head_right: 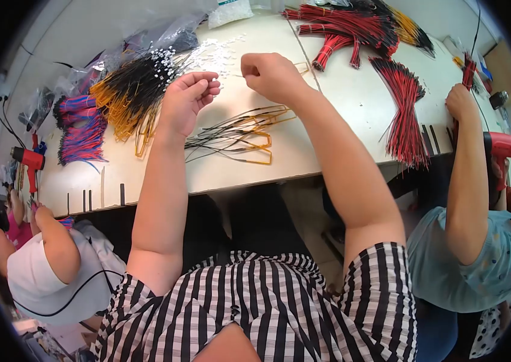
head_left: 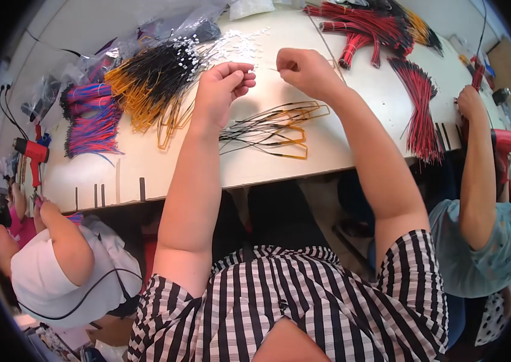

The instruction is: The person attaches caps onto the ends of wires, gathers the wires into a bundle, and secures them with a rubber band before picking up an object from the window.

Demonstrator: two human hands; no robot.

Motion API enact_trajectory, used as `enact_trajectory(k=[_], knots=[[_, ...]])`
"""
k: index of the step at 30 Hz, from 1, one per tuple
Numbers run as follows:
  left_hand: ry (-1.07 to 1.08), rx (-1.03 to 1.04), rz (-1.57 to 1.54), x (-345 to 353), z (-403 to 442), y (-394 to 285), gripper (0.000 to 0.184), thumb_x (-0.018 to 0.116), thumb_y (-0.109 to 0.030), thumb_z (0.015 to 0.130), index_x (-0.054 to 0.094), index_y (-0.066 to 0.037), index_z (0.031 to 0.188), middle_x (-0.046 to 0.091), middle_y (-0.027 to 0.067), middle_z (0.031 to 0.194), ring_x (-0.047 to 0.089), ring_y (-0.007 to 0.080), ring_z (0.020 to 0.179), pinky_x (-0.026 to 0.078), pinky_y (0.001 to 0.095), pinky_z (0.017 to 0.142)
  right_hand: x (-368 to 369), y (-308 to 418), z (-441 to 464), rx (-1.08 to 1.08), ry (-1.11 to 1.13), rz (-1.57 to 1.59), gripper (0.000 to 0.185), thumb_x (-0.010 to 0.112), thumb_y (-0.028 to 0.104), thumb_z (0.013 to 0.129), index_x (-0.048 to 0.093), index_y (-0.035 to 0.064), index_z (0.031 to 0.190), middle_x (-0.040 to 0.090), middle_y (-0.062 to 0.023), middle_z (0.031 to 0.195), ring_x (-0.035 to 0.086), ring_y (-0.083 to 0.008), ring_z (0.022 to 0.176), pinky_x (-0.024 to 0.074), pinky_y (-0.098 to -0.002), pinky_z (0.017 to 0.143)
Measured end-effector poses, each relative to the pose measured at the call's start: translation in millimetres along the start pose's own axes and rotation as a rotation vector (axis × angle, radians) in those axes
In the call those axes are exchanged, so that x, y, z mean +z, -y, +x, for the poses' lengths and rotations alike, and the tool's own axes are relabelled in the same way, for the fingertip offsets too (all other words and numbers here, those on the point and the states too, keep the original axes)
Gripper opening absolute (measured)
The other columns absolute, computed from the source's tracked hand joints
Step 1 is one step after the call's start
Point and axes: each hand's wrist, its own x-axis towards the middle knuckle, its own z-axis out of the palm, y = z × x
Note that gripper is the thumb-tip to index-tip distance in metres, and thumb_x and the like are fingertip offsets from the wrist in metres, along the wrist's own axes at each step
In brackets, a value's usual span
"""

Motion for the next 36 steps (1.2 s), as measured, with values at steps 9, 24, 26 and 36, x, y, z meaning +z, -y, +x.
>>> enact_trajectory(k=[9,24,26,36], knots=[[-0.017,0.02,0.005,5,-7,2,0.013,0.06,-0.008,0.09,0.064,-0.002,0.101,0.065,0.0037,0.087,0.061,0.0105,0.078,0.05,0.022,0.071,22,26,-15,0.135,-0.231,0.432,0.008,0.063,0.008,0.084,0.063,0.0001,0.086,0.062,-0.0023,0.073,0.054,-0.0105,0.07,0.0443,-0.0252,0.067],[0.016,0.02,-0.25,7,-9,5,0.014,0.067,-0.006,0.084,0.064,-0.002,0.098,0.065,0.0046,0.091,0.061,0.0131,0.082,0.05,0.0237,0.074,17,28,-20,-0.118,-0.384,0.171,0.005,0.067,0.003,0.078,0.063,0.0038,0.08,0.065,-0.0023,0.074,0.06,-0.0138,0.073,0.0427,-0.0269,0.066],[0.009,0.018,-0.234,8,-9,5,0.015,0.068,-0.006,0.084,0.064,-0.003,0.098,0.066,0.0053,0.092,0.062,0.0137,0.084,0.05,0.0239,0.074,18,28,-20,-0.139,-0.401,0.15,0.006,0.068,0.004,0.077,0.063,0.0049,0.079,0.064,-0.0016,0.074,0.06,-0.0146,0.073,0.0421,-0.0278,0.069],[0.018,0.094,-0.122,8,-11,5,0.02,0.071,-0.005,0.081,0.063,-0.004,0.099,0.069,0.0065,0.093,0.066,0.0142,0.085,0.049,0.0235,0.073,17,34,-21,-0.243,-0.469,0.012,0.009,0.068,0.005,0.077,0.061,0.0109,0.077,0.061,0.0039,0.072,0.057,-0.0129,0.071,0.0335,-0.0315,0.089]])
